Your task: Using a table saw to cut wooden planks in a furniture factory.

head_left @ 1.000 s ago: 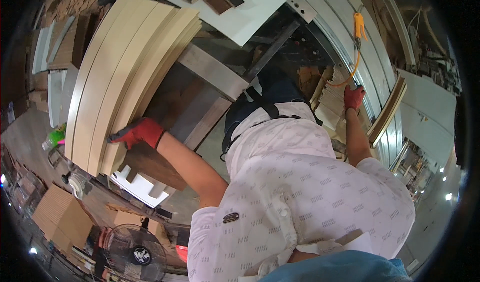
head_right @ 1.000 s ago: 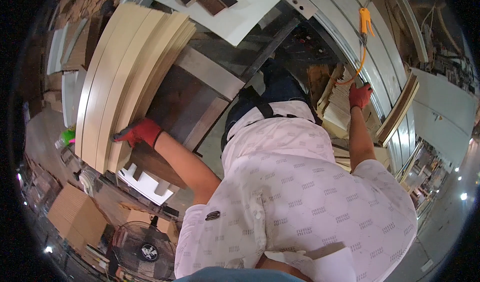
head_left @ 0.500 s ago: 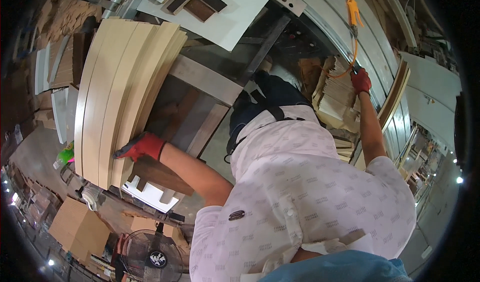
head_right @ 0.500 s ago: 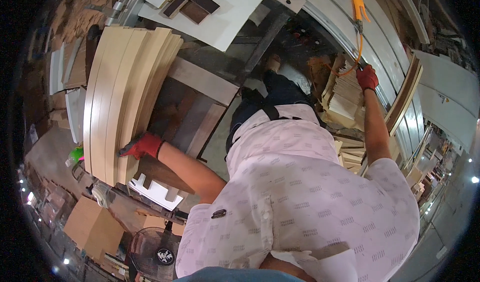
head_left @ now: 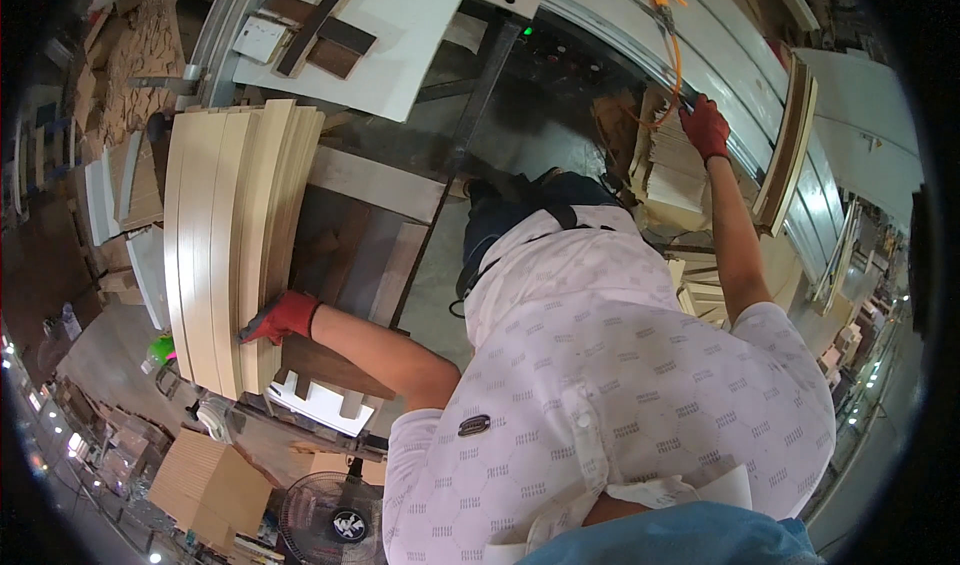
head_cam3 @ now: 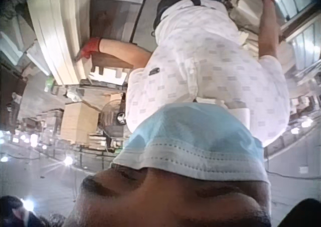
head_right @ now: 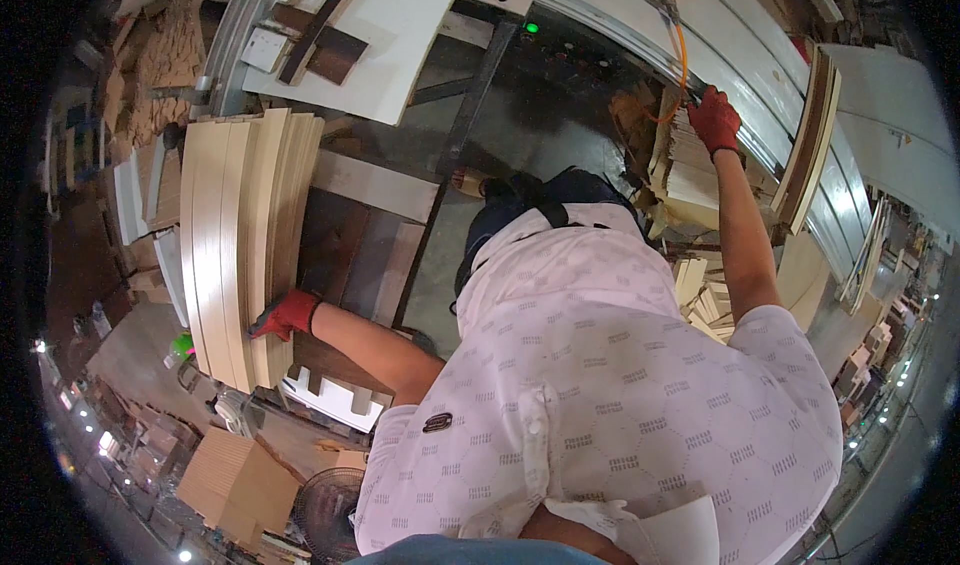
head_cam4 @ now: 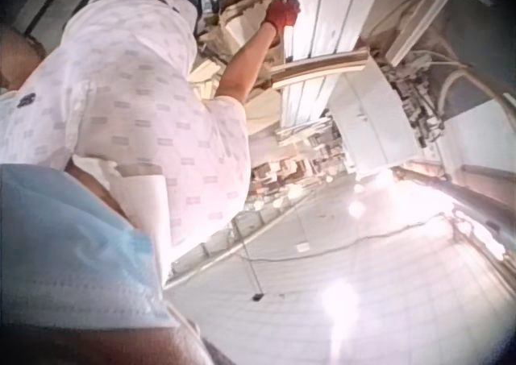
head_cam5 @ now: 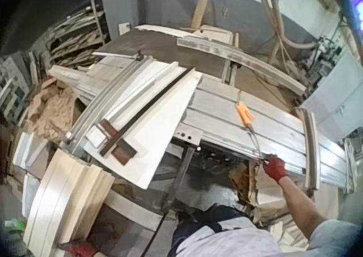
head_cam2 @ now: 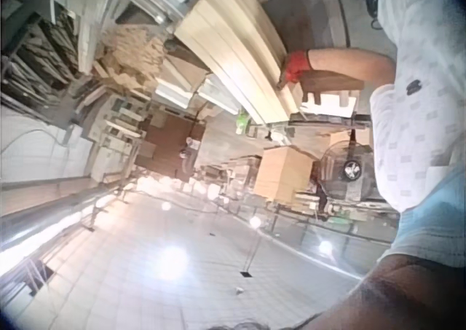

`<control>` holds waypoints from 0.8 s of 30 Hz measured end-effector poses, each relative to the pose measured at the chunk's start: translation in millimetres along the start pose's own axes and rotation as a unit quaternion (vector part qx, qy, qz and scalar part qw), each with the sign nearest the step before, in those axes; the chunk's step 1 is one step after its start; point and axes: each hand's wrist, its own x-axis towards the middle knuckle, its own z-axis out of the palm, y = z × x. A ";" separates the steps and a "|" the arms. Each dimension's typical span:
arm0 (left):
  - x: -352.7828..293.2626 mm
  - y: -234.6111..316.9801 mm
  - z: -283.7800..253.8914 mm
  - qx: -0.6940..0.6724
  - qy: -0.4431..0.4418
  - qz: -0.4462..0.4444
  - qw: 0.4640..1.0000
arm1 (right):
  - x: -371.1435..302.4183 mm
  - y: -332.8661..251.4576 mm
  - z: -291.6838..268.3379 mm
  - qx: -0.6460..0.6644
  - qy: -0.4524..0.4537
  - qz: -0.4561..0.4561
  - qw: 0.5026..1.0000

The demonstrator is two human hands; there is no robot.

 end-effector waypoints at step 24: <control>-214.5 7.1 24.6 -0.554 0.277 0.153 0.770 | -0.5 44.3 2.3 0.082 0.002 -0.194 0.977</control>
